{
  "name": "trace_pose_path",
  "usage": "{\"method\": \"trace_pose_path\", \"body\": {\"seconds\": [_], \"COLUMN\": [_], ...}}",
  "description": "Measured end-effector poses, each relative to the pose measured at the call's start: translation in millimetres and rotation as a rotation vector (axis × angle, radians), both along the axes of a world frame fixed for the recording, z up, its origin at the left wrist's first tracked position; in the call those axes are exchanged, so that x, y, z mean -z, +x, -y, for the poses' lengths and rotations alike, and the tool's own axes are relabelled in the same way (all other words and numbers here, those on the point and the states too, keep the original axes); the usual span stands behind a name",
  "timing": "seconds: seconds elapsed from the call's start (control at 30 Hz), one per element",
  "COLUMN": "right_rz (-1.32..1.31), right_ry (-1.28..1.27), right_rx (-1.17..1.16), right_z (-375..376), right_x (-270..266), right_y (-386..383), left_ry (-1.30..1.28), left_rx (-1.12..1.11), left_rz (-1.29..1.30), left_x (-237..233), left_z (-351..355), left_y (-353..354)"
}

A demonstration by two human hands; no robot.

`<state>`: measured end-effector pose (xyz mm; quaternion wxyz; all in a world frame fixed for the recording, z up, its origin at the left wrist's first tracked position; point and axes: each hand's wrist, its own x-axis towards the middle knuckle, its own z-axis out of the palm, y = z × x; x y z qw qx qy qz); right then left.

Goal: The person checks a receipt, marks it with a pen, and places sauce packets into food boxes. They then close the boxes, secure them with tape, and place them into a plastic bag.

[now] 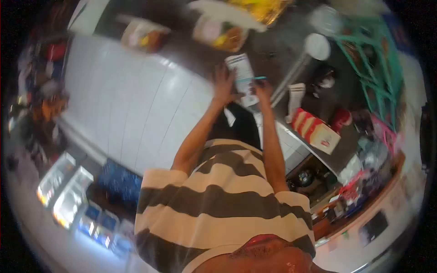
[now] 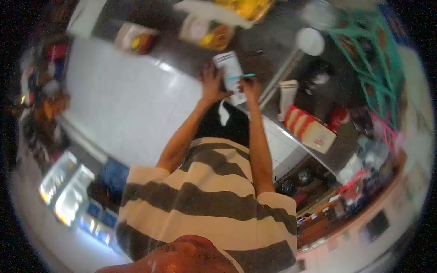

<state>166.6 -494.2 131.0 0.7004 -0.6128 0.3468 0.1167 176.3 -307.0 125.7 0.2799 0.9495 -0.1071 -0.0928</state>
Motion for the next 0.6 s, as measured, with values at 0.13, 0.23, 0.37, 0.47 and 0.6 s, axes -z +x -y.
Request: {"method": "trace_pose_path", "body": {"seconds": [0.13,0.23,0.37,0.47,0.6], "right_rz": [0.313,0.111,0.428,0.512,0.592], "right_ry": [-0.661,-0.023,-0.473,-1.02,-1.276], "right_rx": [-0.154,-0.503,-0.479,0.045,0.122], "right_z": [30.2,82.3,230.3,344.6,448.8], "right_x": [67.9,-131.1,-248.6,-281.8,-282.3], "right_y": [-41.9,-25.8,7.0,65.5,176.4], "left_ry": [-0.145,0.065,0.01,0.064,0.086], "left_rx": [0.022,-0.056,-0.144,-0.26,-0.426], "left_rz": [0.099,0.019,0.013,0.084,0.17], "left_x": [26.3,-5.2,-23.2,-29.3,-49.1], "left_z": [3.6,15.3,24.9,33.5,61.7], "left_y": [-1.4,3.5,-4.7,-20.4,-35.1]}}
